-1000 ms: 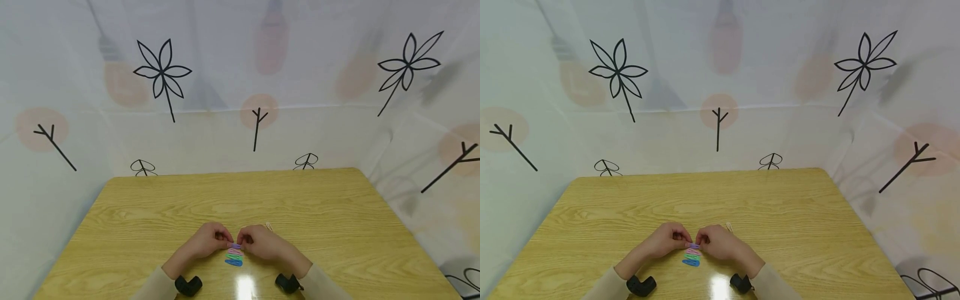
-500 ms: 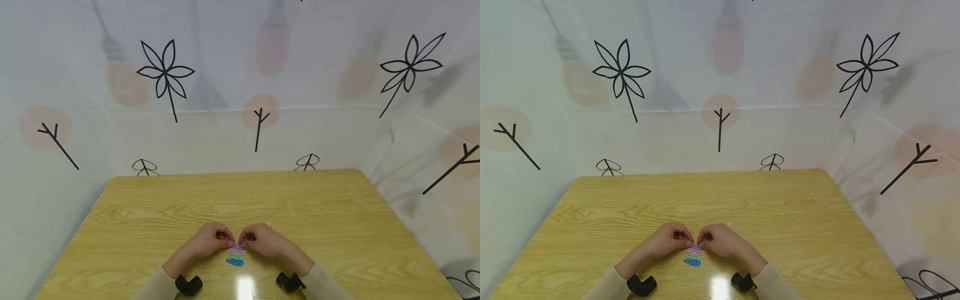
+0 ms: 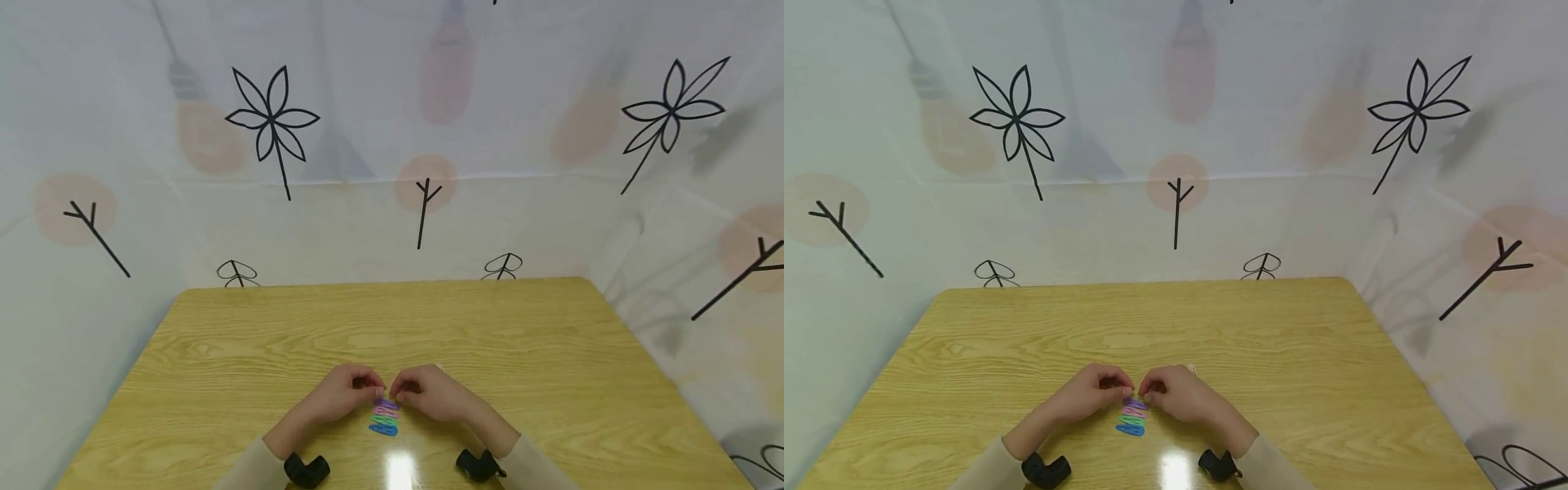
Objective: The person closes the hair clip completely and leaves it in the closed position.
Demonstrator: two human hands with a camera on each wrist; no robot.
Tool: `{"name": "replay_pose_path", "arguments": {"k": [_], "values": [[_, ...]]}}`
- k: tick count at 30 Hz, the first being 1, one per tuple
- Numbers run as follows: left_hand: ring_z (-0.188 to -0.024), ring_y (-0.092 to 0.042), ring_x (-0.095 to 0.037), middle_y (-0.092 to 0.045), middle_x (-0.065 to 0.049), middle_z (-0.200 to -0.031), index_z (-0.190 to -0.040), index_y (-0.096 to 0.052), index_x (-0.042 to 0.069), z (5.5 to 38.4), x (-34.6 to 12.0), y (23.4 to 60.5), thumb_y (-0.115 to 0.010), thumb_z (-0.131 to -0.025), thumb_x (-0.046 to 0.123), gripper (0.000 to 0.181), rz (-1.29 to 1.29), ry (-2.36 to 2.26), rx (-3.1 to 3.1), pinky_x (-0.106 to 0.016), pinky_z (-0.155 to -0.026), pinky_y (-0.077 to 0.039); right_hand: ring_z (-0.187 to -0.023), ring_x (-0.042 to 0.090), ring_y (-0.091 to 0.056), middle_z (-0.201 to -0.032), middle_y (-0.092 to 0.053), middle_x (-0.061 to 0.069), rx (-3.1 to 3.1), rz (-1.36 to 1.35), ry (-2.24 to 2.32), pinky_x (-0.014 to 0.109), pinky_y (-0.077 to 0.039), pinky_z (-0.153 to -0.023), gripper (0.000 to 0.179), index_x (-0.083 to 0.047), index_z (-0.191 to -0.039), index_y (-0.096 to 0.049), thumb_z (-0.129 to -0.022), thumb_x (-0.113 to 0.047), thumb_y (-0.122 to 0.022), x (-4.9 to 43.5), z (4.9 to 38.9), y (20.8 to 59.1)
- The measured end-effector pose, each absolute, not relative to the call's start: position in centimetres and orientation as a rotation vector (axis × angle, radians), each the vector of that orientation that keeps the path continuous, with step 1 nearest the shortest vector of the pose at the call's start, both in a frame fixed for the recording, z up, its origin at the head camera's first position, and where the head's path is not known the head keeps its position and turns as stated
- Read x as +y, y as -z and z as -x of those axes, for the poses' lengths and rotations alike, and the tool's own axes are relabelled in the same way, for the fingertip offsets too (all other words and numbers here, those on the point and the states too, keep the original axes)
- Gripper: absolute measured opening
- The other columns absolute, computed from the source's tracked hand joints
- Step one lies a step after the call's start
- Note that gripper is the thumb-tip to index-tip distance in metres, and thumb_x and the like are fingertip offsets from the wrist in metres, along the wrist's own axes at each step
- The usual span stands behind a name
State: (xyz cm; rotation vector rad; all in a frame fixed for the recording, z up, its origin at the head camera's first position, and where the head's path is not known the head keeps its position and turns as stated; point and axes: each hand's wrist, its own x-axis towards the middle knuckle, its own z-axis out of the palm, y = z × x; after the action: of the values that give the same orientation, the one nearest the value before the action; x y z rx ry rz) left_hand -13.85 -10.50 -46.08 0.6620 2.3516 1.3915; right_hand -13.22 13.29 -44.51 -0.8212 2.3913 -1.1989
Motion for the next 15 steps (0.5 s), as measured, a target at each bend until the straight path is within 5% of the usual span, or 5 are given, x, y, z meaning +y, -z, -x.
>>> {"name": "replay_pose_path", "arguments": {"k": [15], "values": [[-0.087, -0.062, -0.013, -0.069, 0.007, -0.096, -0.107, -0.074, 0.015, 14.0, -9.5, 45.9, -0.065, -0.099, 0.029, 0.018, -0.686, -1.444, 2.37, -0.032, -0.079, -0.049, -0.084, 0.016, -0.062, -0.098, -0.069, 0.003, 2.488, 0.807, 1.329, 0.028, -0.052, -0.072, 0.013, -0.007, -0.105, -0.071, -0.101, -0.014, -0.06, 15.1, 14.0, 43.5]]}}
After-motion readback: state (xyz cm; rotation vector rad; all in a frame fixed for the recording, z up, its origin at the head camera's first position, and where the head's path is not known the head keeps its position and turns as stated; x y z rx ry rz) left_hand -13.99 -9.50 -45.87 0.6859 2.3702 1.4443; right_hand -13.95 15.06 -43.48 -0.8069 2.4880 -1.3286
